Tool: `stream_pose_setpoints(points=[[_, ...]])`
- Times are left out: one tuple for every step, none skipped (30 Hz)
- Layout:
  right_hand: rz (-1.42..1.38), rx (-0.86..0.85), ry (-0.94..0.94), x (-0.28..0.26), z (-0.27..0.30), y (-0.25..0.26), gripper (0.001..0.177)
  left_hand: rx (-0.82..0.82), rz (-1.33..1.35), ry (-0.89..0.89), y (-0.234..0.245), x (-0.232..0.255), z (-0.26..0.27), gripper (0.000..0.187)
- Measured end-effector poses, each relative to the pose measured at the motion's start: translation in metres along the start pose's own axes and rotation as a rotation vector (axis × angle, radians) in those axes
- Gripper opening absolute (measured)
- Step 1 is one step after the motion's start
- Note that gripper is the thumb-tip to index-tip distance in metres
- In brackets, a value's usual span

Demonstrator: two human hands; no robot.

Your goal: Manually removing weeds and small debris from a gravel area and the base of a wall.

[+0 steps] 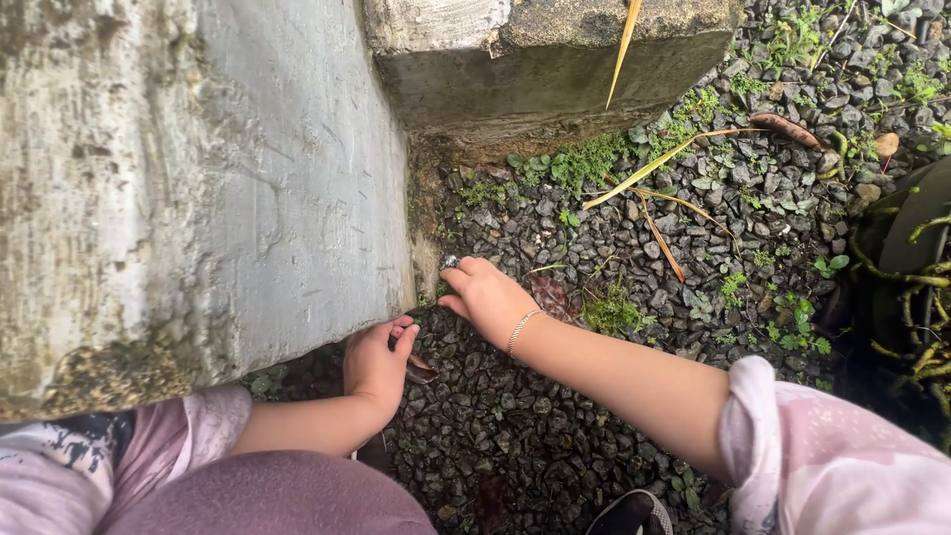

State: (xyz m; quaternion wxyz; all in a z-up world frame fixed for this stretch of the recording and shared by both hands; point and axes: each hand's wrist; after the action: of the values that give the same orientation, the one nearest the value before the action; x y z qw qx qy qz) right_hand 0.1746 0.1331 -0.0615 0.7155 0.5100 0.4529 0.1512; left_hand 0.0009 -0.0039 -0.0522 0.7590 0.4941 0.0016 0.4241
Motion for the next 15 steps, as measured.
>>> stream_pose_setpoints(points=[[0.000, 0.001, -0.004, 0.003, -0.002, -0.008, 0.030, -0.003, -0.002, -0.003, -0.004, -0.002, -0.003, 0.031], [0.012, -0.013, -0.032, 0.005, -0.004, -0.015, 0.030, -0.009, -0.009, 0.023, -0.008, -0.005, -0.005, 0.032], [0.025, -0.026, -0.059, 0.007, -0.007, -0.023, 0.029, -0.014, -0.016, 0.048, -0.012, -0.008, -0.007, 0.032], [0.023, -0.025, -0.058, 0.011, -0.010, -0.033, 0.029, -0.013, -0.017, 0.049, -0.011, -0.006, -0.008, 0.032], [0.029, -0.032, -0.092, 0.014, -0.012, -0.043, 0.023, -0.019, -0.012, 0.058, -0.010, -0.005, -0.008, 0.031], [0.036, -0.041, -0.127, 0.018, -0.014, -0.052, 0.017, -0.026, -0.005, 0.067, -0.010, -0.003, -0.008, 0.030], [0.036, -0.040, -0.126, 0.018, -0.015, -0.050, 0.017, -0.026, -0.005, 0.068, -0.009, -0.003, -0.008, 0.030], [0.049, -0.045, -0.145, 0.019, -0.016, -0.048, 0.012, -0.033, -0.006, 0.070, -0.008, -0.003, -0.008, 0.030], [0.062, -0.050, -0.164, 0.020, -0.016, -0.046, 0.009, -0.040, -0.007, 0.072, -0.008, -0.003, -0.008, 0.030], [0.063, -0.048, -0.166, 0.019, -0.015, -0.045, 0.009, -0.041, -0.008, 0.070, -0.006, -0.001, -0.007, 0.030], [0.102, 0.001, -0.073, 0.018, -0.014, -0.044, 0.007, -0.043, -0.001, 0.058, -0.005, 0.000, -0.007, 0.029], [0.141, 0.047, 0.020, 0.016, -0.011, -0.043, 0.008, -0.047, 0.006, 0.049, -0.004, 0.002, -0.005, 0.028], [0.141, 0.047, 0.017, 0.015, -0.009, -0.044, 0.008, -0.050, 0.005, 0.048, -0.005, 0.001, -0.004, 0.028], [0.167, 0.081, 0.067, 0.015, -0.009, -0.044, 0.008, -0.044, 0.024, 0.036, -0.006, 0.001, -0.004, 0.025], [0.194, 0.116, 0.118, 0.014, -0.008, -0.045, 0.009, -0.038, 0.044, 0.024, -0.007, 0.001, -0.005, 0.023]])
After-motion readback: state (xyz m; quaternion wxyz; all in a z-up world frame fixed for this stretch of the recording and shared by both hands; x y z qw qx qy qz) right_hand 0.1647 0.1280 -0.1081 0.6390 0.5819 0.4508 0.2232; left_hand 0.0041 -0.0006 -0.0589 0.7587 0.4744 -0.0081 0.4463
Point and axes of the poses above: each hand's wrist, its own z-axis away from the middle knuckle, its own y-axis out of the back of the hand, x = y × z, and after that the axes turned 4 degrees about -x, right-handed
